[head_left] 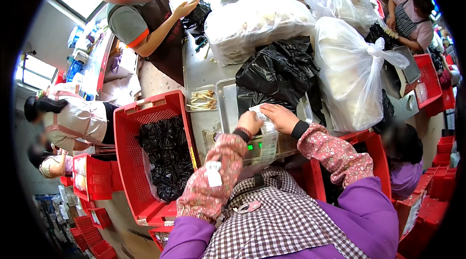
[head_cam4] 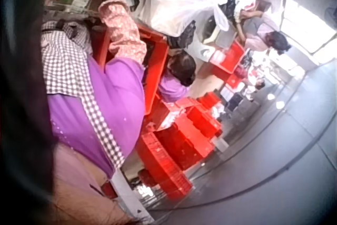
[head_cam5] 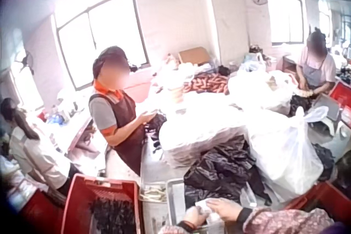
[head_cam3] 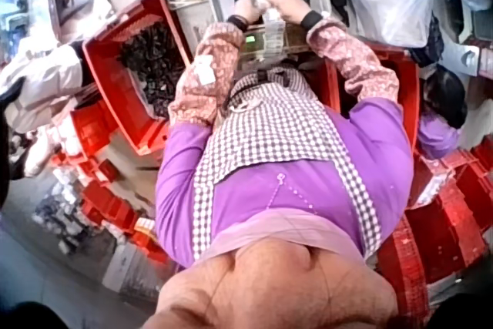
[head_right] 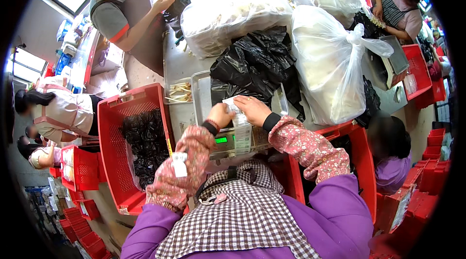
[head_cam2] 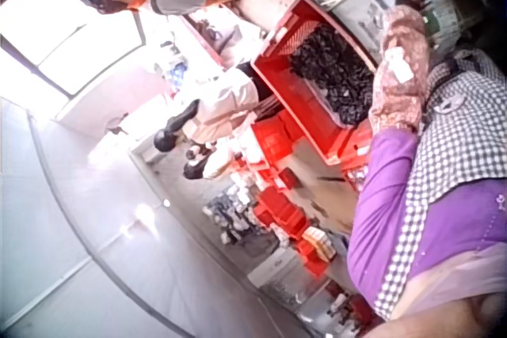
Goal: The person places black plastic bags containing goods onto a digital scale, prints a label, and affixes it to the bag. They then move the labeled bag into a red crate. This process is repeated for multiple items in a busy market setting.
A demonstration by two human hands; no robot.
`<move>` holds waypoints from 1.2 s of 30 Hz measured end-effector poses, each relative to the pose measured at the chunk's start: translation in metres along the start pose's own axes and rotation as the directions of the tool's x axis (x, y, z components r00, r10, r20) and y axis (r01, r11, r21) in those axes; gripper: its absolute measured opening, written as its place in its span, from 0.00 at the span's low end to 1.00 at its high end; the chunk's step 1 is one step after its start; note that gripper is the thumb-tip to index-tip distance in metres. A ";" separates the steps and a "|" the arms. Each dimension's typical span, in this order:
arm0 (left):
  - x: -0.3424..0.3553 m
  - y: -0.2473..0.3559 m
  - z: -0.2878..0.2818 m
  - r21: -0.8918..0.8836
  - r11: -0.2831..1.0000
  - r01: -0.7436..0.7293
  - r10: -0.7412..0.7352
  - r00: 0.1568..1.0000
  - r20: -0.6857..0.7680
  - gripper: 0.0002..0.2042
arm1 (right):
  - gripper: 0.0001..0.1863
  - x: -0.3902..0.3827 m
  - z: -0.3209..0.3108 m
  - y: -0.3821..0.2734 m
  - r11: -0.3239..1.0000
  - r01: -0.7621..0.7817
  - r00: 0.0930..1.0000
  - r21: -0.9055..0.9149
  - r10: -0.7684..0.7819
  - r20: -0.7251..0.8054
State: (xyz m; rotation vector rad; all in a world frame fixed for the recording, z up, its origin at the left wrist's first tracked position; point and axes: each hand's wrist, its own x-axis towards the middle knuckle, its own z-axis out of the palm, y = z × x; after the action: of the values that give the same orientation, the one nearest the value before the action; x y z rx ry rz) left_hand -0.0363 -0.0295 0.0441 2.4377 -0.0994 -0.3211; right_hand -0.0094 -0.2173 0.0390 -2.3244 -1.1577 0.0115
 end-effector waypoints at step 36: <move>0.006 -0.015 -0.048 -0.314 0.864 0.394 -0.245 0.873 0.421 0.17 | 0.20 0.003 0.003 0.001 0.985 -0.015 0.998 -0.171 0.023 0.050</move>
State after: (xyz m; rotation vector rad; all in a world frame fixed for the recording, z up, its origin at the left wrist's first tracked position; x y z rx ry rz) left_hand -0.0182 0.0101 0.0692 1.9601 0.2040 -0.8679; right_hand -0.0078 -0.2144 0.0360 -2.4985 -1.2039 -0.0217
